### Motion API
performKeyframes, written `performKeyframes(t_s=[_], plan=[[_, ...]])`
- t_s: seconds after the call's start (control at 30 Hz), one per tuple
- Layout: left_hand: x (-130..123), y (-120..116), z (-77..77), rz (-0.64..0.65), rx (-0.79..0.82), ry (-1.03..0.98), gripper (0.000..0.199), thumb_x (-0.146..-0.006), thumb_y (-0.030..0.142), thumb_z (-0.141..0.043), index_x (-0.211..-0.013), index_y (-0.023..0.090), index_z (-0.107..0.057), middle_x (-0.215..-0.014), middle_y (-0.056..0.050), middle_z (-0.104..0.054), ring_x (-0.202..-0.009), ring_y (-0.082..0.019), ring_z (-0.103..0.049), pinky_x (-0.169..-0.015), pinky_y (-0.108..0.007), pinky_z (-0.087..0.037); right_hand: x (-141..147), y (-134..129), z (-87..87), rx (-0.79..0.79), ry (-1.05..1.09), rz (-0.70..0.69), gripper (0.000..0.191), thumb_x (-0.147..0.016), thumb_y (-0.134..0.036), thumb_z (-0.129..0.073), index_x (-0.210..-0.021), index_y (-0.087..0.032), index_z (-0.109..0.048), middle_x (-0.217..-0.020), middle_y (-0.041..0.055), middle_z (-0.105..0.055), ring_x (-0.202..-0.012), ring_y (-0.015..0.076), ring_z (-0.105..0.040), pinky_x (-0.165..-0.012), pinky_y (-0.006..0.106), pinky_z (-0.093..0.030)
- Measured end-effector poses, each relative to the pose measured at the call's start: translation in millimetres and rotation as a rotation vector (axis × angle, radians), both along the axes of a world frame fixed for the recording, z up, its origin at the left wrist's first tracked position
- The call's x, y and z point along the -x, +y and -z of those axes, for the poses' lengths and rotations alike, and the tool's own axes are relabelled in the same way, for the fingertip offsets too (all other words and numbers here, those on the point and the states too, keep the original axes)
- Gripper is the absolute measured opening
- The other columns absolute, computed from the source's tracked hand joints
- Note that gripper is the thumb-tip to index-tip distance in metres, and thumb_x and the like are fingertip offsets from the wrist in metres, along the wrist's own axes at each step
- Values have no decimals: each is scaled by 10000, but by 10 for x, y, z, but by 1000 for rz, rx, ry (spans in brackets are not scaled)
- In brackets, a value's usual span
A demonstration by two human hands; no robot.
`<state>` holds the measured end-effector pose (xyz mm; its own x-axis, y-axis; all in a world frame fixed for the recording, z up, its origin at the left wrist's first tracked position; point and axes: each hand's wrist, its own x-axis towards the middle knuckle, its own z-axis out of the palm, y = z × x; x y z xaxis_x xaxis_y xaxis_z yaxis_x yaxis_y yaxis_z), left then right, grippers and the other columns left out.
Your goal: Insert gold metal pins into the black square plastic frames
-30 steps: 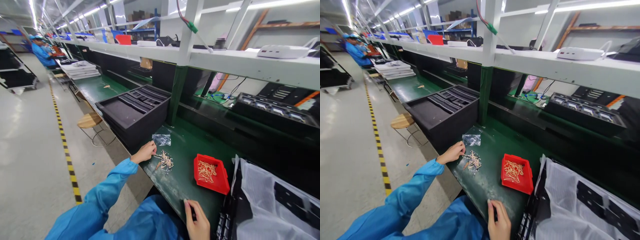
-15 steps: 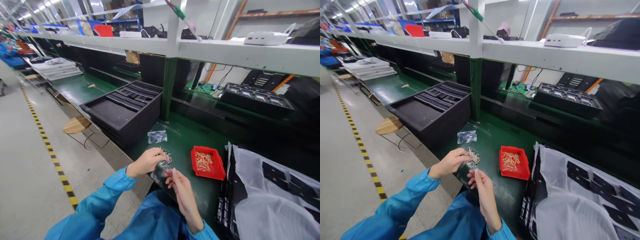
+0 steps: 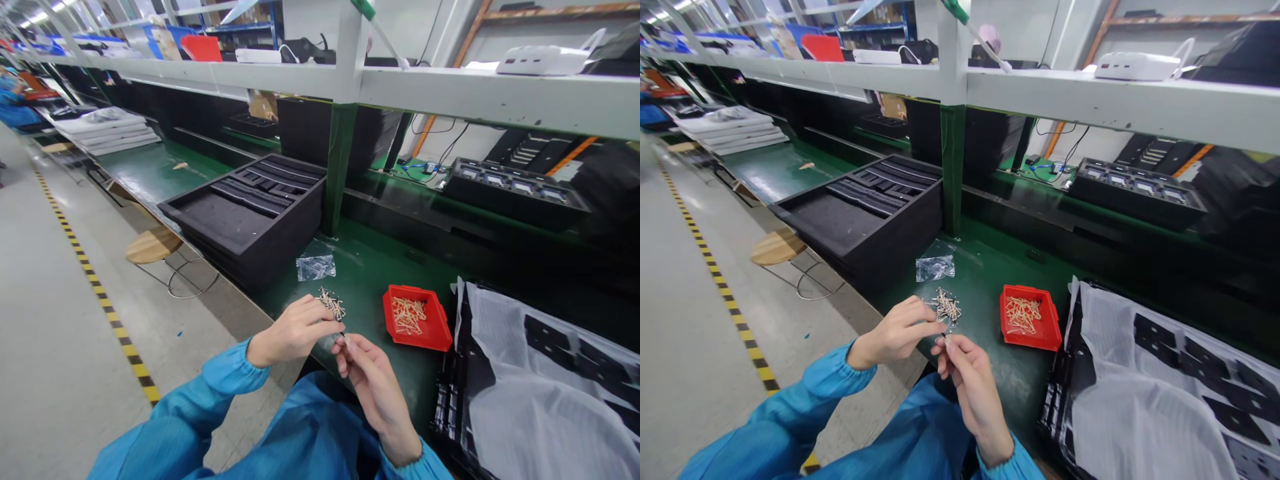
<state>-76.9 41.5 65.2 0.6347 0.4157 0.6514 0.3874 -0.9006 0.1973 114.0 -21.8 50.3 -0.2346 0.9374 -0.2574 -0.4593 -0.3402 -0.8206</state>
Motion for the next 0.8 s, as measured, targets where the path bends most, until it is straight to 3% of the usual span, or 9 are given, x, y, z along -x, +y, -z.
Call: performKeyframes(t_s=[0.17, 0.23, 0.37, 0.5, 0.6, 0.67, 0.77, 0.8], plan=[[-8, -69, -27, 10, 81, -34, 275, -1041, 114, -434, -1153, 196, -671, -924, -72, -713, -834, -186, -633, -765, -342, -466, -13, -35, 3, -44, -34, 44, 308, -834, -491, -794, -870, -185, -786, -820, 58, -727, -618, 115, -547, -586, 246, -473], [-24, -123, -80, -2, 239, -25, 262, -1038, 124, -455, -1128, 202, -689, -1006, -88, -708, -940, -205, -646, -850, -369, -484, -12, -48, 25, -81, -69, 92, 302, -832, -491, -788, -858, -191, -784, -808, 57, -736, -619, 122, -572, -595, 252, -496], [-174, -306, -170, 5, 743, -176, 167, -1038, 243, -555, -1090, 210, -710, -1183, -109, -676, -1135, -234, -631, -975, -377, -514, 13, -62, 85, -197, -197, 223, 273, -862, -476, -754, -826, -206, -776, -753, 38, -734, -670, 151, -637, -656, 270, -544], [-475, -434, -93, -128, 876, -491, 165, -986, 323, -659, -905, 200, -733, -1045, -79, -709, -1026, -223, -656, -951, -370, -521, 62, -107, 128, -355, -372, 317, 195, -908, -383, -719, -857, -205, -778, -814, 46, -744, -748, 174, -677, -701, 278, -560], [-544, -290, -3, -246, 904, -853, 253, -923, 375, -736, -755, 186, -727, -923, -66, -731, -928, -219, -674, -879, -357, -540, -11, -221, 157, -471, -490, 386, 129, -930, -290, -689, -870, -216, -776, -860, 49, -748, -798, 190, -699, -747, 304, -564], [-445, -64, 7, -278, 893, -1080, 310, -929, 468, -712, -787, 192, -720, -946, -61, -745, -937, -214, -689, -872, -357, -557, -184, -307, 184, -596, -581, 494, 86, -911, -214, -695, -905, -234, -779, -906, 51, -761, -855, 208, -714, -801, 336, -563], [-242, 299, -52, -253, 820, -1300, 418, -983, 638, -546, -1021, 252, -702, -1231, -64, -718, -1185, -225, -658, -1011, -408, -540, -590, -321, 229, -822, -789, 858, 120, -874, -176, -715, -953, -252, -763, -945, 55, -755, -898, 236, -713, -837, 400, -561], [-215, 383, -74, -198, 821, -1349, 480, -968, 699, -520, -1123, 276, -686, -1351, -72, -673, -1290, -242, -611, -1063, -432, -515, -727, -282, 242, -787, -853, 950, 94, -872, -203, -723, -946, -253, -751, -949, 56, -744, -906, 240, -706, -836, 412, -561]])
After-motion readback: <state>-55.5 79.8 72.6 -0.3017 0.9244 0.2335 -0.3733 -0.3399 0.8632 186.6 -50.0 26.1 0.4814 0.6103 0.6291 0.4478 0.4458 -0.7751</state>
